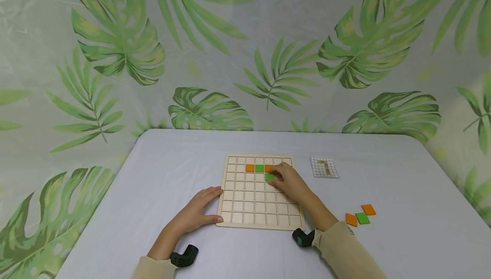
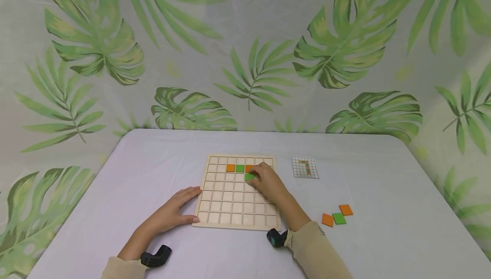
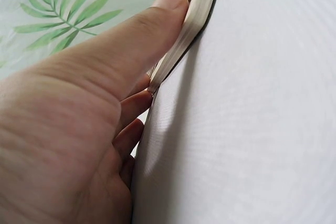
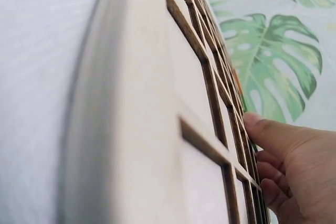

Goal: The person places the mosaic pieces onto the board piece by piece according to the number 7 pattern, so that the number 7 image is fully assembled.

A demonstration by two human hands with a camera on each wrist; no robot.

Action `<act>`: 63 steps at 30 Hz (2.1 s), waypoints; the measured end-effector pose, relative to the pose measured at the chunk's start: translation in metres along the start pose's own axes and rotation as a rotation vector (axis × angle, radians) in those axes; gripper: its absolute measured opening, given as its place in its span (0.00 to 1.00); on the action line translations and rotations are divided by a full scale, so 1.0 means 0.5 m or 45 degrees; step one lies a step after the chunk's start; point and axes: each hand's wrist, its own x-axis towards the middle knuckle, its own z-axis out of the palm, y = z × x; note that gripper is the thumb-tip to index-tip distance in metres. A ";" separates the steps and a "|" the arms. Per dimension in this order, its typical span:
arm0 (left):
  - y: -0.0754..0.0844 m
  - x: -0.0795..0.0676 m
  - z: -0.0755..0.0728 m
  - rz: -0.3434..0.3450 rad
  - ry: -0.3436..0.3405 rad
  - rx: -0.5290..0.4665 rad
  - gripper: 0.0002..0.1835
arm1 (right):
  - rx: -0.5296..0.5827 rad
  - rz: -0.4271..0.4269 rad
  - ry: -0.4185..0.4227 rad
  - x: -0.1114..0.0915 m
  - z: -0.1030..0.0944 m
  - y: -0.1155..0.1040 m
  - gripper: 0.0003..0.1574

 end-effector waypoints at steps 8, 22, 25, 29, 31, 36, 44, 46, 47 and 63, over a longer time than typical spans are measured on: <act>0.000 -0.001 0.002 0.000 0.005 -0.008 0.44 | 0.055 0.067 -0.014 -0.008 -0.012 -0.011 0.24; 0.002 -0.002 -0.001 -0.015 0.004 0.001 0.44 | -0.056 -0.045 0.128 -0.105 -0.142 -0.024 0.32; 0.001 -0.002 -0.002 -0.015 0.000 0.007 0.44 | -0.100 -0.041 0.155 -0.143 -0.167 -0.008 0.33; 0.002 -0.002 -0.002 -0.009 -0.005 0.012 0.44 | -0.144 0.006 0.176 -0.198 -0.193 0.017 0.34; 0.002 -0.002 -0.003 -0.003 -0.005 0.012 0.44 | -0.165 0.024 0.180 -0.224 -0.202 0.028 0.34; 0.002 -0.002 -0.004 0.010 -0.004 0.016 0.44 | -0.199 0.081 0.162 -0.281 -0.218 0.048 0.33; 0.001 -0.002 -0.004 0.000 -0.003 -0.003 0.44 | -0.262 0.176 0.137 -0.339 -0.216 0.083 0.31; 0.000 -0.002 -0.003 -0.006 -0.003 -0.004 0.44 | -0.268 0.187 0.128 -0.347 -0.212 0.091 0.30; 0.000 -0.002 -0.003 -0.006 -0.003 -0.002 0.44 | -0.273 0.186 0.129 -0.349 -0.209 0.095 0.29; 0.001 -0.003 -0.002 0.004 0.001 -0.002 0.44 | -0.368 0.076 0.181 -0.348 -0.189 0.107 0.17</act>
